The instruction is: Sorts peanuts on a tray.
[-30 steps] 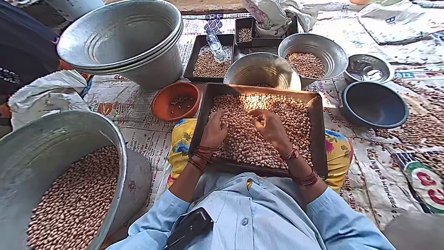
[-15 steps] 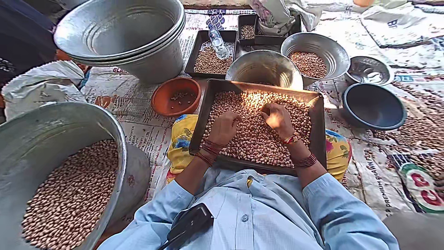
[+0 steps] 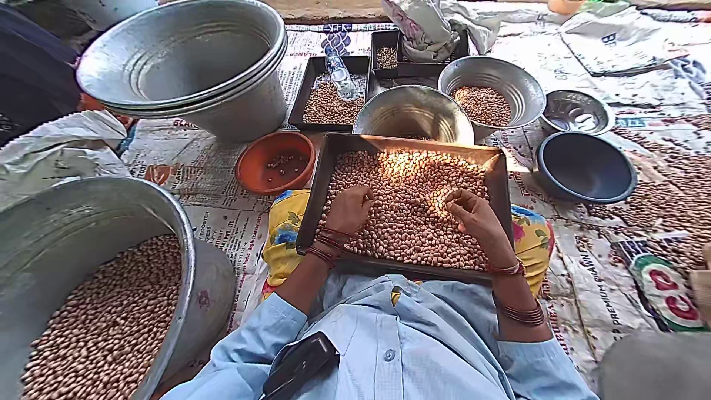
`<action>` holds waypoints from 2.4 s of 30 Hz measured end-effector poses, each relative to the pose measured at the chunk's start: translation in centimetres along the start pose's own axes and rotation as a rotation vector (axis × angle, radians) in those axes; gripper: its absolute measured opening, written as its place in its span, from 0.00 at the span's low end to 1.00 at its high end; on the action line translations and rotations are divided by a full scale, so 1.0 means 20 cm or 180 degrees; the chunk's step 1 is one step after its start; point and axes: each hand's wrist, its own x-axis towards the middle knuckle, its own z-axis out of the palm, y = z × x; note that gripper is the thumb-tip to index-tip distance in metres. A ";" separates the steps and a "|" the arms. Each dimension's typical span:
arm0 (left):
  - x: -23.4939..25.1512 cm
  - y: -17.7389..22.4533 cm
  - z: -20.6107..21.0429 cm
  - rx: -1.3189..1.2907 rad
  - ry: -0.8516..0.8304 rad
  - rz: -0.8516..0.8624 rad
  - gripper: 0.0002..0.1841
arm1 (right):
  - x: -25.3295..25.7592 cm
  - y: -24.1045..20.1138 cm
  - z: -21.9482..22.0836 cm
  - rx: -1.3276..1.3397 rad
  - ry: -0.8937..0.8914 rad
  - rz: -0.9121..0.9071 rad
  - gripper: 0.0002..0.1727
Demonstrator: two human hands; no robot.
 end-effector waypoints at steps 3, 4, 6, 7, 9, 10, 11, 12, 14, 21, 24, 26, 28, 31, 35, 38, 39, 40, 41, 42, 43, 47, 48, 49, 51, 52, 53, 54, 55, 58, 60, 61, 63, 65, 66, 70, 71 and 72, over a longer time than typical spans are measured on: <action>-0.02 -0.03 -0.04 -0.0136 0.0149 0.0006 0.09 | -0.06 0.00 -0.07 -0.0832 0.0504 0.0025 0.07; -0.03 -0.04 -0.05 -0.0166 0.0185 0.0006 0.09 | -0.08 0.01 -0.09 -0.0983 0.0684 -0.0006 0.07; -0.05 -0.04 -0.06 -0.0215 0.0198 -0.0016 0.09 | -0.11 0.02 -0.11 -0.1244 0.0950 -0.0131 0.06; -0.05 -0.05 -0.06 -0.0225 0.0189 -0.0020 0.09 | -0.12 0.02 -0.11 -0.1358 0.0998 -0.0165 0.06; -0.06 -0.05 -0.07 -0.0243 0.0145 -0.0054 0.09 | -0.12 0.00 -0.10 -0.1574 0.0928 -0.0100 0.07; -0.06 -0.05 -0.07 -0.0254 0.0132 -0.0052 0.09 | -0.12 0.00 -0.09 -0.1673 0.0850 -0.0065 0.07; -0.06 -0.05 -0.07 -0.0273 0.0128 -0.0035 0.09 | -0.11 -0.01 -0.07 -0.1742 0.0785 -0.0094 0.07; -0.06 -0.05 -0.07 -0.0295 0.0132 -0.0009 0.09 | -0.09 0.00 -0.05 -0.1801 0.0717 -0.0136 0.08; -0.07 -0.04 -0.07 -0.0328 0.0203 0.0076 0.08 | -0.06 0.01 0.00 -0.1895 0.0663 -0.0386 0.07; -0.08 -0.01 -0.06 -0.0383 0.0126 0.0281 0.07 | 0.03 0.09 0.12 -0.1989 0.0606 -0.0872 0.09; -0.09 0.02 -0.01 -0.0422 0.0014 0.0507 0.07 | 0.03 0.10 0.10 -0.1836 0.0503 -0.0734 0.09; -0.09 0.07 0.02 -0.0314 -0.0028 0.0651 0.08 | 0.02 0.08 0.06 -0.1481 0.0482 -0.0582 0.09; -0.06 0.12 0.07 -0.0149 0.0025 0.0858 0.10 | 0.00 0.09 0.01 -0.0631 0.0565 -0.0395 0.08; -0.01 0.18 0.13 0.0039 0.0020 0.1113 0.09 | -0.02 0.16 -0.06 0.1256 0.0714 -0.0396 0.06; 0.04 0.24 0.19 0.0567 -0.0064 0.1341 0.08 | -0.06 0.17 -0.12 0.1386 0.0910 -0.0233 0.11; 0.05 0.26 0.21 0.0872 -0.0130 0.1311 0.07 | -0.08 0.12 -0.11 -0.0100 0.0751 -0.0096 0.05; 0.06 0.26 0.22 0.0897 -0.0124 0.1327 0.07 | -0.08 0.09 -0.09 -0.0686 0.0714 -0.0120 0.06; 0.06 0.26 0.22 0.0909 -0.0132 0.1323 0.07 | -0.08 0.07 -0.06 -0.1142 0.0676 -0.0198 0.07; 0.06 0.26 0.22 0.0923 -0.0171 0.1291 0.07 | -0.08 0.05 -0.02 -0.1459 0.0630 -0.0330 0.08; 0.05 0.26 0.21 0.0944 -0.0240 0.1239 0.07 | -0.07 0.05 0.01 -0.1674 0.0557 -0.0451 0.09; 0.05 0.27 0.20 0.0976 -0.0296 0.1205 0.08 | -0.06 0.06 0.04 -0.1805 0.0500 -0.0540 0.11; 0.05 0.26 0.21 0.1045 -0.0344 0.1198 0.08 | -0.02 0.10 0.10 -0.2041 0.0422 -0.0559 0.13; 0.05 0.25 0.20 0.0933 -0.0337 0.1187 0.08 | -0.02 0.11 0.10 -0.1978 0.0419 -0.0594 0.13; 0.05 0.24 0.19 0.0679 -0.0256 0.1184 0.07 | -0.02 0.11 0.09 -0.1852 0.0419 -0.0640 0.12; 0.06 0.19 0.13 -0.0128 -0.0049 0.0939 0.06 | -0.02 0.12 0.04 -0.1499 0.0491 -0.0661 0.09; 0.05 0.17 0.08 -0.0538 0.0024 0.0671 0.06 | -0.03 0.11 0.01 -0.1213 0.0567 -0.0565 0.07; 0.04 0.15 0.03 -0.0886 0.0055 0.0392 0.07 | -0.04 0.13 -0.02 -0.0791 0.0628 -0.0455 0.06; 0.04 0.12 0.00 -0.1138 0.0048 0.0159 0.07 | -0.05 0.15 -0.06 -0.0187 0.0624 -0.0374 0.06; 0.02 0.11 -0.02 -0.1244 0.0042 0.0042 0.07 | -0.06 0.17 -0.09 0.0479 0.0618 -0.0348 0.04; 0.01 0.13 -0.01 -0.0768 -0.0072 0.0338 0.07 | -0.06 0.19 -0.13 0.1781 0.0683 -0.0319 0.09; 0.01 0.16 0.06 -0.0336 -0.0133 0.0702 0.06 | -0.06 0.18 -0.14 0.1568 0.0751 -0.0275 0.11; 0.00 0.18 0.09 -0.0152 -0.0150 0.0819 0.07 | -0.06 0.18 -0.14 0.1191 0.0775 -0.0246 0.09; 0.01 0.22 0.14 0.0147 -0.0252 0.0845 0.10 | -0.07 0.13 -0.13 0.0144 0.0831 -0.0186 0.07; 0.02 0.24 0.17 0.0416 -0.0427 0.0683 0.11 | -0.07 0.07 -0.09 -0.0793 0.0853 -0.0163 0.07; 0.02 0.25 0.18 0.0504 -0.0437 0.0654 0.11 | -0.07 0.05 -0.07 -0.1104 0.0840 -0.0238 0.07; 0.02 0.27 0.17 0.0560 -0.0550 0.0596 0.11 | -0.03 0.05 0.02 -0.1831 0.0700 -0.0726 0.08; 0.02 0.26 0.16 0.0465 -0.0605 0.0547 0.11 | -0.02 0.05 0.04 -0.1937 0.0670 -0.0759 0.09; 0.02 0.25 0.15 0.0273 -0.0648 0.0486 0.11 | -0.01 0.06 0.05 -0.2029 0.0631 -0.0751 0.10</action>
